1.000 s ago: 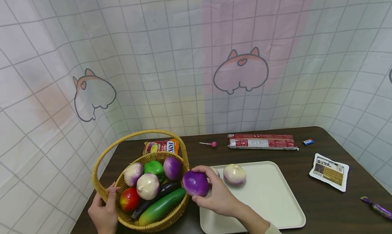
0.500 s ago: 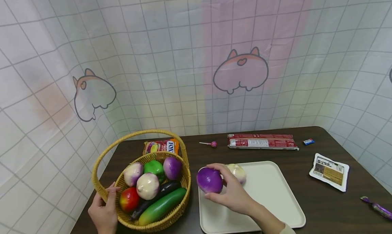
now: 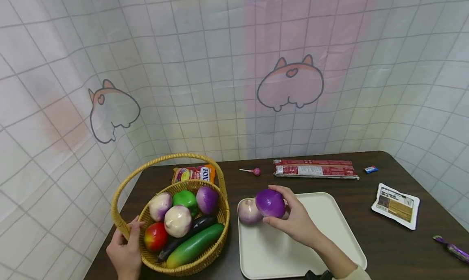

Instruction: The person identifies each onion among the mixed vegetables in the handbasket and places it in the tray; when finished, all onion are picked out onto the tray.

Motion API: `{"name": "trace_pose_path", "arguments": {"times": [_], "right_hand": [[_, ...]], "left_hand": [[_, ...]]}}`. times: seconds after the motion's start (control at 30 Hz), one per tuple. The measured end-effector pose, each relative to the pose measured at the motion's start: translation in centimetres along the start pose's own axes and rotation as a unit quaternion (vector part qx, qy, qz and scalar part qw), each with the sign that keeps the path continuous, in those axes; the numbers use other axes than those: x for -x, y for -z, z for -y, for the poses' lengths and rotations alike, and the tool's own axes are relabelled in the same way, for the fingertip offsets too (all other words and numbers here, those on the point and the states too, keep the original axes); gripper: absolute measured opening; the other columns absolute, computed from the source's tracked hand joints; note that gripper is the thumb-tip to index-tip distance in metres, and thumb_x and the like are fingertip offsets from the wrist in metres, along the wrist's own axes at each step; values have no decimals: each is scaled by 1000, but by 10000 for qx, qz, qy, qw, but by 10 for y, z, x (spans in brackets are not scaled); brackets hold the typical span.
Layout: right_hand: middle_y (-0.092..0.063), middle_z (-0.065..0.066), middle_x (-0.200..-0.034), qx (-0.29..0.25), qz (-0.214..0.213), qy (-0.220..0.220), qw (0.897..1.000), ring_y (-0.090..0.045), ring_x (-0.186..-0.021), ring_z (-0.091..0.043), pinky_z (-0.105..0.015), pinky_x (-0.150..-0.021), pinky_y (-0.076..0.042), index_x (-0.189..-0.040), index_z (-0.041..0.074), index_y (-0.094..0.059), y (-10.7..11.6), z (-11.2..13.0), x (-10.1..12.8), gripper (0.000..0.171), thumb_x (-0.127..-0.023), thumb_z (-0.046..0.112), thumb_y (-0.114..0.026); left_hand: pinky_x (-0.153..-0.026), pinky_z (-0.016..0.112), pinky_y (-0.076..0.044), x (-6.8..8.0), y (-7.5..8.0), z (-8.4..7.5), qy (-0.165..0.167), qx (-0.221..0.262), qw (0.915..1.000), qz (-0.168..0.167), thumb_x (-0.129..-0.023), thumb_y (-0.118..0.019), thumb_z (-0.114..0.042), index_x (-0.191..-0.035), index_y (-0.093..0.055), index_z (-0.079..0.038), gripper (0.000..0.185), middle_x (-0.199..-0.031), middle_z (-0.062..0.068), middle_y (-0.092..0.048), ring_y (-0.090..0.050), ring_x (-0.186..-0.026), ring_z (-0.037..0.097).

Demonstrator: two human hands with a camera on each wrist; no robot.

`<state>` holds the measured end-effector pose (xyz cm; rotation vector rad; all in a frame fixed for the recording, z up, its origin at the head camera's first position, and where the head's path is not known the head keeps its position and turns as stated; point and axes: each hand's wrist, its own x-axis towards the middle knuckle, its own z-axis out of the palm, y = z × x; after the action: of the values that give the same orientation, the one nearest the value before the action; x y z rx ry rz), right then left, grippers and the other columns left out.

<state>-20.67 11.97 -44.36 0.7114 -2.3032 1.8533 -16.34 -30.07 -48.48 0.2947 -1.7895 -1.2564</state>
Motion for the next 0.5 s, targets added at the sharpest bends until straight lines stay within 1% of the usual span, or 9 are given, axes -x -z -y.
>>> {"name": "trace_pose_path", "arguments": {"times": [0.17,0.37,0.43,0.5], "right_hand": [[-45,-15,-140,299,-260,-143,9991,-54,-119,-36,-30,-90,-52,-140,15,-46,18,-2,-4,75,-75,13,-85],[-51,-18,-135,569,-395,-260,9973,-54,-118,-33,-27,-88,-51,-141,11,-43,39,-6,-6,74,-79,13,-82],[-50,-18,-134,552,-409,-356,9970,-53,-118,-33,-28,-87,-52,-142,11,-41,45,-8,-6,74,-79,14,-82],[-48,-18,-135,522,-410,-483,9966,-53,-118,-35,-33,-87,-54,-142,11,-39,51,-11,-5,75,-80,15,-81]], "left_hand": [[-77,8,-47,-1,0,-1,-26,-46,10000,9,-91,-65,-1,-87,-71,5,9,-84,8,-75,-66,-92,-7],[-77,9,-48,-1,0,-1,-122,66,9999,10,-91,-66,-1,-87,-71,7,11,-84,9,-75,-67,-94,-3],[-77,9,-48,0,0,-1,-128,59,9999,4,-91,-66,-2,-87,-71,7,11,-84,8,-75,-67,-94,-3],[-77,9,-48,0,0,-1,-109,42,9999,2,-91,-66,-2,-88,-71,7,11,-84,8,-75,-67,-94,-3]]}}
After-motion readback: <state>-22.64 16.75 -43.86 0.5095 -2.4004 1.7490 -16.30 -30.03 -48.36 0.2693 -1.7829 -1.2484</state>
